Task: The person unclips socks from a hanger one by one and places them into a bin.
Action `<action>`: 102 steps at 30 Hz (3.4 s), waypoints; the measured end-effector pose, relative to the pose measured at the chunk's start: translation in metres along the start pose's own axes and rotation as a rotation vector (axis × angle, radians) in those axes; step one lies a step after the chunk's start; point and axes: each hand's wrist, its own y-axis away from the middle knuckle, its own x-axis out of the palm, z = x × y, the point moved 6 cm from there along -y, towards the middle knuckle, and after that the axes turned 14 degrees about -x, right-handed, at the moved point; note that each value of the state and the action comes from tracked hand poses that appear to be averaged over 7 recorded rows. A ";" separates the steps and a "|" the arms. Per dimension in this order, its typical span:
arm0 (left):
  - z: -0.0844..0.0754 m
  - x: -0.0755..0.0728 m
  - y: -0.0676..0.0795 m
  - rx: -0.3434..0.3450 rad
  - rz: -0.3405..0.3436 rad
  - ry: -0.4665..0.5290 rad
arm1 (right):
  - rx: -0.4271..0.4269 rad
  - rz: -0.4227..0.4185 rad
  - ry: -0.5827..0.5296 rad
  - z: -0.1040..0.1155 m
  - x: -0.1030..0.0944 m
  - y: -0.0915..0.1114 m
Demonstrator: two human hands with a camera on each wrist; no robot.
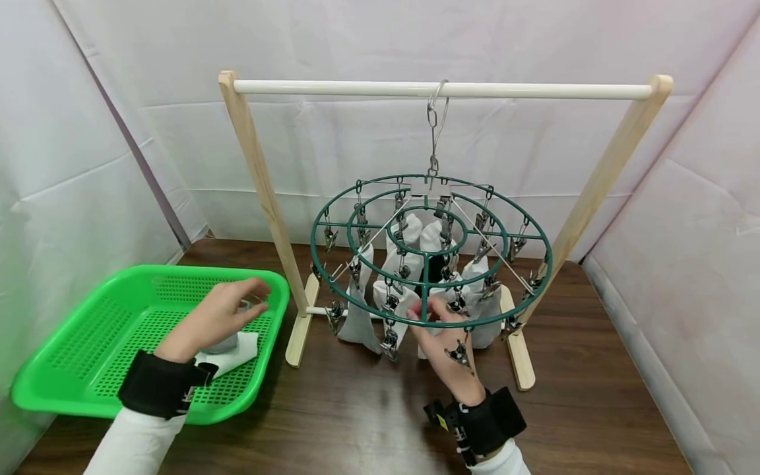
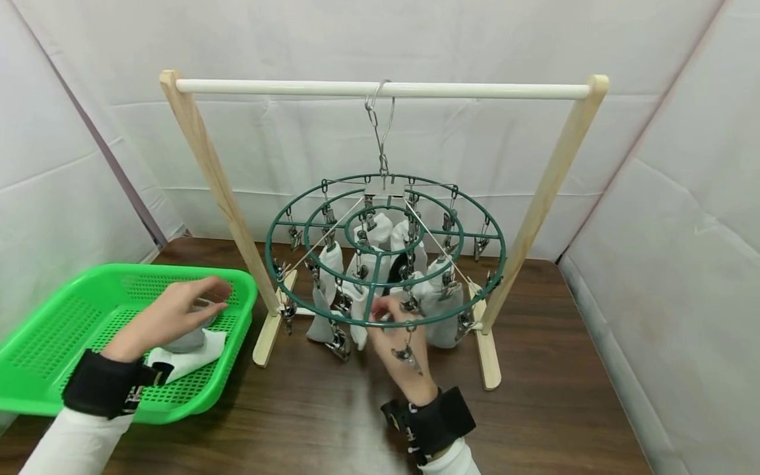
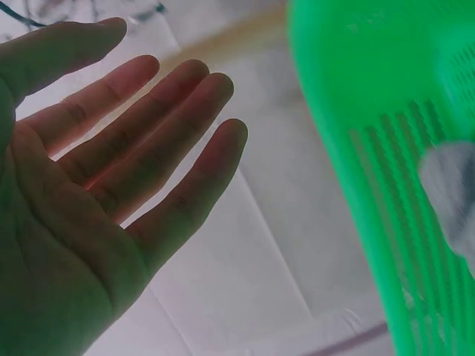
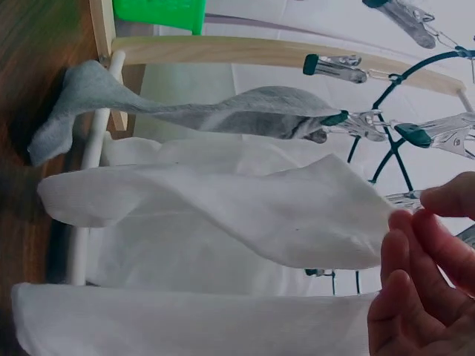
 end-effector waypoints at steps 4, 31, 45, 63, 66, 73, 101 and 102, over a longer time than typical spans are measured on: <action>-0.020 0.010 0.006 0.041 -0.020 0.005 | -0.080 -0.072 0.041 -0.017 -0.001 0.004; -0.069 0.083 0.029 0.166 -0.008 0.066 | 0.044 -0.008 0.089 -0.002 0.021 -0.048; -0.079 0.111 0.007 0.112 0.089 0.200 | 0.263 0.047 -0.201 -0.022 0.028 -0.044; -0.080 0.123 -0.023 0.131 0.031 0.350 | 0.358 0.160 -0.382 0.012 0.019 -0.053; -0.082 0.126 -0.024 0.117 0.073 0.451 | 0.342 0.179 -0.458 0.015 0.019 -0.053; -0.086 0.132 -0.027 0.065 0.083 0.659 | 0.337 0.188 -0.537 0.014 0.022 -0.052; -0.088 0.129 -0.007 0.121 -0.179 0.473 | 0.271 -0.038 -0.369 0.011 0.007 -0.043; -0.085 0.129 -0.005 0.106 -0.176 0.458 | 0.258 -0.043 -0.374 0.011 0.007 -0.043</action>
